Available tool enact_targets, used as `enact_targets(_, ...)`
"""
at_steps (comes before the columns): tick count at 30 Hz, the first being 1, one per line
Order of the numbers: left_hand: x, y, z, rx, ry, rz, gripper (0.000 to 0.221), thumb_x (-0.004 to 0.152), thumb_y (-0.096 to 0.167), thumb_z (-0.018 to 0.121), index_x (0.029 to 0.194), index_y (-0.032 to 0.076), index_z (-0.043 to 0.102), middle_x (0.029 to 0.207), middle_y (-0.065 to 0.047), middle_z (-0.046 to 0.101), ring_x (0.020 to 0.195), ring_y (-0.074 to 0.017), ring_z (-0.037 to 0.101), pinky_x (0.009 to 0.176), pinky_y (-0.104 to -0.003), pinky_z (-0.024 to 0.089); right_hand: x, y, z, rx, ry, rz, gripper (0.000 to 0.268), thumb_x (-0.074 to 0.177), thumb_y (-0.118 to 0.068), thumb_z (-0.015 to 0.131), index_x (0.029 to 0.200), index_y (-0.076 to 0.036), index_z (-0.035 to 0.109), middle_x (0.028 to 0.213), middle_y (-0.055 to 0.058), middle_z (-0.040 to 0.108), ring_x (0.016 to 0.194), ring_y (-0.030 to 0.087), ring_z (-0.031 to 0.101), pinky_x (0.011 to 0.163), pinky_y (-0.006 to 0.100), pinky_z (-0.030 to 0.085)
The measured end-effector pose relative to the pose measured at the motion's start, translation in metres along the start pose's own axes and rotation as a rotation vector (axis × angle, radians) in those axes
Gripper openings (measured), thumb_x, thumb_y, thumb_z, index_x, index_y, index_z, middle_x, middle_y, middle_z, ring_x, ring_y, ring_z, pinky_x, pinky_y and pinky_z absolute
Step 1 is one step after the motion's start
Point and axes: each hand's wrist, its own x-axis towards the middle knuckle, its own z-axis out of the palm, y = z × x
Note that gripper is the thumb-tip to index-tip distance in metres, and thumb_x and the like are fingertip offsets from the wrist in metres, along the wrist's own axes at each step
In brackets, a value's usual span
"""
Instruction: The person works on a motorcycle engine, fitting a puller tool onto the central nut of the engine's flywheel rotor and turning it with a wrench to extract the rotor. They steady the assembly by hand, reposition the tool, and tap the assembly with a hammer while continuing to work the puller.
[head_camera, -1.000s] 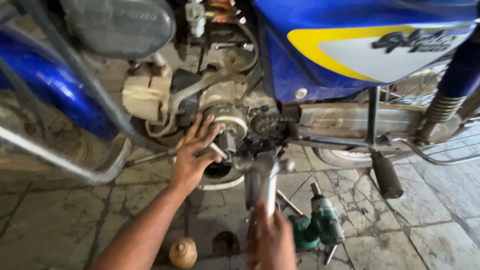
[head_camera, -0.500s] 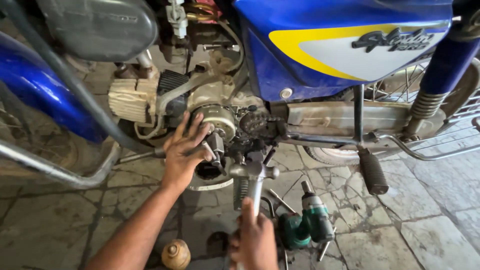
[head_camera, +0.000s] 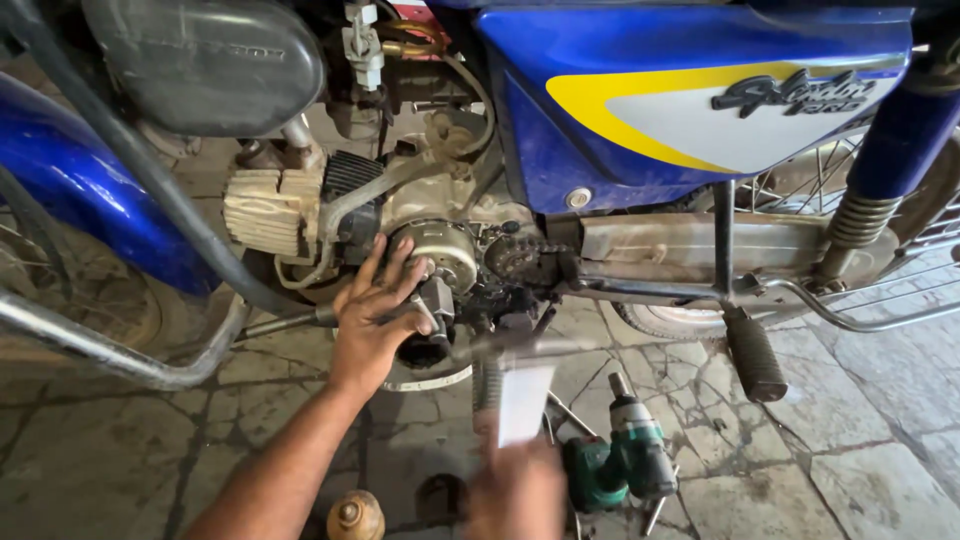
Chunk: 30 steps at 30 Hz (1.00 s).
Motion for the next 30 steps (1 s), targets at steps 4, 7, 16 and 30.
enact_targets(4, -0.004, -0.001, 0.001, -0.065, 0.046, -0.029, 0.060, 0.076, 0.038, 0.083, 0.132, 0.019, 0.072, 0.154, -0.003, 0.057, 0.158, -0.0240, 0.033, 0.125, -0.050, 0.023, -0.082, -0.047, 0.023, -0.146, -0.204, 0.034, 0.045, 0.100, -0.047, 0.057, 0.102, -0.006, 0.074, 0.067, 0.009, 0.061, 0.049, 0.018, 0.056, 0.041, 0.032, 0.043)
enact_targets(7, -0.004, -0.008, 0.008, -0.161, 0.046, -0.020, 0.057, 0.078, 0.039, 0.083, 0.131, 0.023, 0.071, 0.155, -0.001, 0.056, 0.159, -0.0232, 0.032, 0.127, -0.049, 0.024, -0.078, -0.095, -0.018, 0.064, -0.140, -0.183, 0.038, 0.100, -0.044, 0.055, 0.096, -0.008, 0.067, 0.061, 0.008, 0.056, 0.041, 0.017, 0.048, 0.035, 0.034, 0.035)
enact_targets(16, -0.003, -0.005, 0.006, -0.008, 0.058, -0.055, 0.058, 0.073, 0.041, 0.083, 0.127, 0.021, 0.076, 0.154, -0.002, 0.059, 0.158, -0.0259, 0.034, 0.126, -0.053, 0.015, -0.046, 0.008, 0.036, 0.127, 0.031, -0.148, 0.043, 0.099, -0.047, 0.057, 0.099, -0.005, 0.066, 0.063, 0.013, 0.058, 0.042, 0.023, 0.053, 0.039, 0.040, 0.042)
enact_targets(30, 0.000, -0.004, 0.005, -0.012, 0.085, 0.009, 0.069, 0.070, 0.051, 0.084, 0.131, 0.020, 0.073, 0.149, -0.002, 0.062, 0.156, -0.0252, 0.038, 0.125, -0.047, 0.023, -0.097, -0.088, 0.002, 0.418, 0.149, -0.246, 0.041, 0.102, -0.045, 0.048, 0.086, -0.007, 0.047, 0.049, 0.002, 0.040, 0.034, 0.018, 0.039, 0.028, 0.036, 0.029)
